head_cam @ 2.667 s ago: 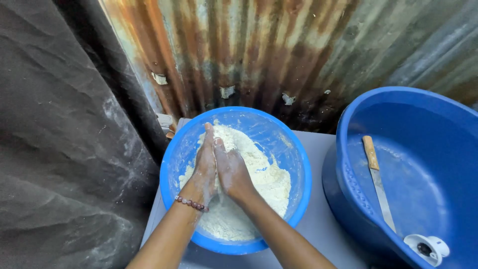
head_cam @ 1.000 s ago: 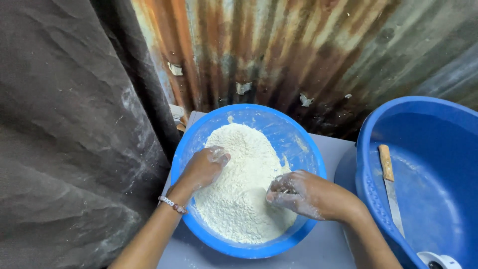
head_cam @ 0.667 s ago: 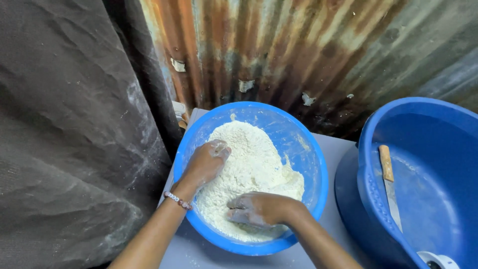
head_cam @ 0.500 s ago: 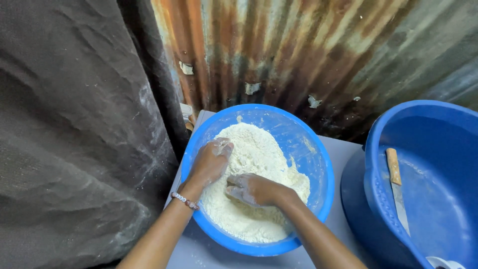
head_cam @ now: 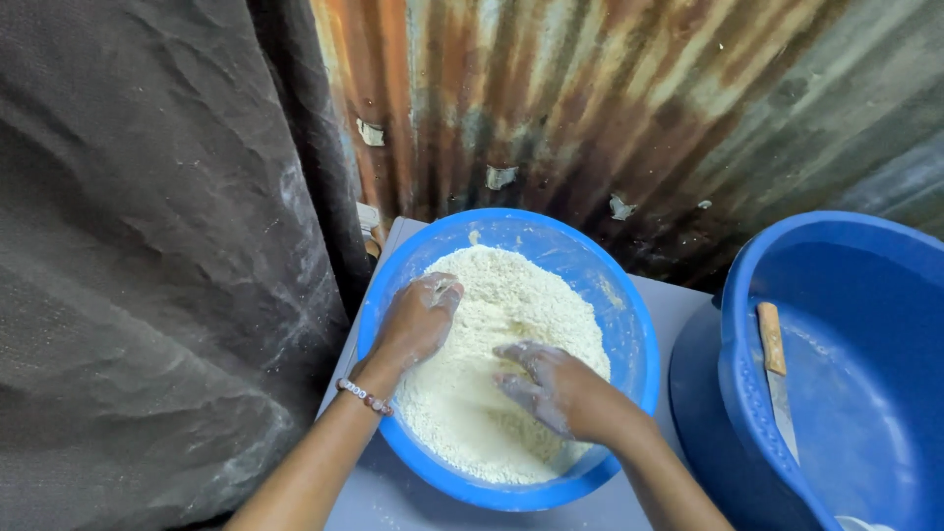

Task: Mixing flour and liquid in a large bowl by hand, adding ingredients from smaller containers to form dough.

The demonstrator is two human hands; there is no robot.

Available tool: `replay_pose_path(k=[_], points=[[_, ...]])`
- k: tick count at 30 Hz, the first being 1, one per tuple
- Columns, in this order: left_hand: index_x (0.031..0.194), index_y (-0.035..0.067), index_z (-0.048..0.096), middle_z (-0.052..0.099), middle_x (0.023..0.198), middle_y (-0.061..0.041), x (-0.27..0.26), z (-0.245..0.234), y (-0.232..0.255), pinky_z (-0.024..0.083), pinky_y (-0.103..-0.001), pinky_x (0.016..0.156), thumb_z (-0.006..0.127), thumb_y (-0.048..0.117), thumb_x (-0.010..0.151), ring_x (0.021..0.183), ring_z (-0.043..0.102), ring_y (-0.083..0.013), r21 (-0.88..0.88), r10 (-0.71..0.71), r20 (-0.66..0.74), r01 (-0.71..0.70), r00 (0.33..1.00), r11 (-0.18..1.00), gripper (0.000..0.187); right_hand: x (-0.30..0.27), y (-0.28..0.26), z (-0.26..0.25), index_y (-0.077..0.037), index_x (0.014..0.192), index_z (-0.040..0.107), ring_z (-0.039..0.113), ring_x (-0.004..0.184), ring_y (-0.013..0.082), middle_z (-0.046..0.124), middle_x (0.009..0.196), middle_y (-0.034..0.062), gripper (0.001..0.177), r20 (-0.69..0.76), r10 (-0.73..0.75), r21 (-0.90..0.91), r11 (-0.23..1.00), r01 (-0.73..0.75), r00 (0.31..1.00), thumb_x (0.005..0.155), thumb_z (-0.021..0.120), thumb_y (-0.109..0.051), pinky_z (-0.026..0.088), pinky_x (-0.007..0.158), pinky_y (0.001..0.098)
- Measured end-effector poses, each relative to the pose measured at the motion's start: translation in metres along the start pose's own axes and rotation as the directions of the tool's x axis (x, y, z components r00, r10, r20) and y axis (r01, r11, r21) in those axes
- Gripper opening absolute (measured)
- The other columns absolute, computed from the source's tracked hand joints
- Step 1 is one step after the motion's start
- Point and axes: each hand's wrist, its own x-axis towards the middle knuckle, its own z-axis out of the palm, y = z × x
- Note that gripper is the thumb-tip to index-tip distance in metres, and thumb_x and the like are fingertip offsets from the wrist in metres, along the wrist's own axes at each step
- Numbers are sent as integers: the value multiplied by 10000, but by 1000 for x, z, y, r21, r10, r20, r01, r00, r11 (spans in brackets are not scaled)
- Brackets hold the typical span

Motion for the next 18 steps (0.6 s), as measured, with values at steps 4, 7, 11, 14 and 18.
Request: replay_pose_path(k=[4, 7, 11, 14, 18], points=[[1454, 120, 778, 756, 1555, -62, 5, 2, -3, 503, -431, 1232, 583, 398, 1089, 1453, 684, -290, -9, 49, 5, -49, 999, 999, 498, -14, -28, 5, -142, 1737, 454, 451, 1661, 282, 449, 1831, 80, 858, 139, -245, 262, 944, 203, 960, 1060, 467, -669, 295, 1333, 463], [1400, 136, 811, 789, 1507, -54, 7, 5, -7, 518, -428, 1206, 587, 361, 1091, 1415, 709, -282, 6, 84, -6, -84, 996, 996, 443, -1, -17, 12, -316, 1826, 224, 149, 1777, 245, 103, 1946, -57, 1056, 439, -91, 114, 992, 45, 894, 911, 345, -828, 154, 1386, 510], [1479, 121, 768, 758, 1528, -128, -1, -4, 1, 490, -496, 1249, 586, 408, 1115, 1479, 651, -358, 18, 60, -1, -60, 998, 998, 498, 3, -14, -12, -144, 1771, 342, 212, 1733, 414, 269, 1866, 174, 917, 275, -80, 138, 989, 43, 958, 1024, 427, -669, 152, 1399, 613], [1508, 100, 755, 750, 1512, -202, -6, -6, 9, 473, -560, 1279, 582, 405, 1137, 1514, 612, -428, 8, 39, 14, -40, 999, 999, 510, 14, 5, -21, -15, 1741, 433, 320, 1693, 500, 411, 1803, 287, 891, 119, -21, 194, 981, -3, 993, 1081, 544, -605, 241, 1400, 627], [1525, 65, 732, 729, 1537, -212, -8, -7, 8, 431, -560, 1311, 553, 370, 1148, 1539, 589, -422, 33, 98, 5, -98, 995, 995, 518, 27, 16, -17, -115, 1783, 389, 356, 1704, 411, 425, 1814, 209, 949, -52, 91, 174, 981, -81, 995, 1067, 532, -722, 287, 1408, 562]])
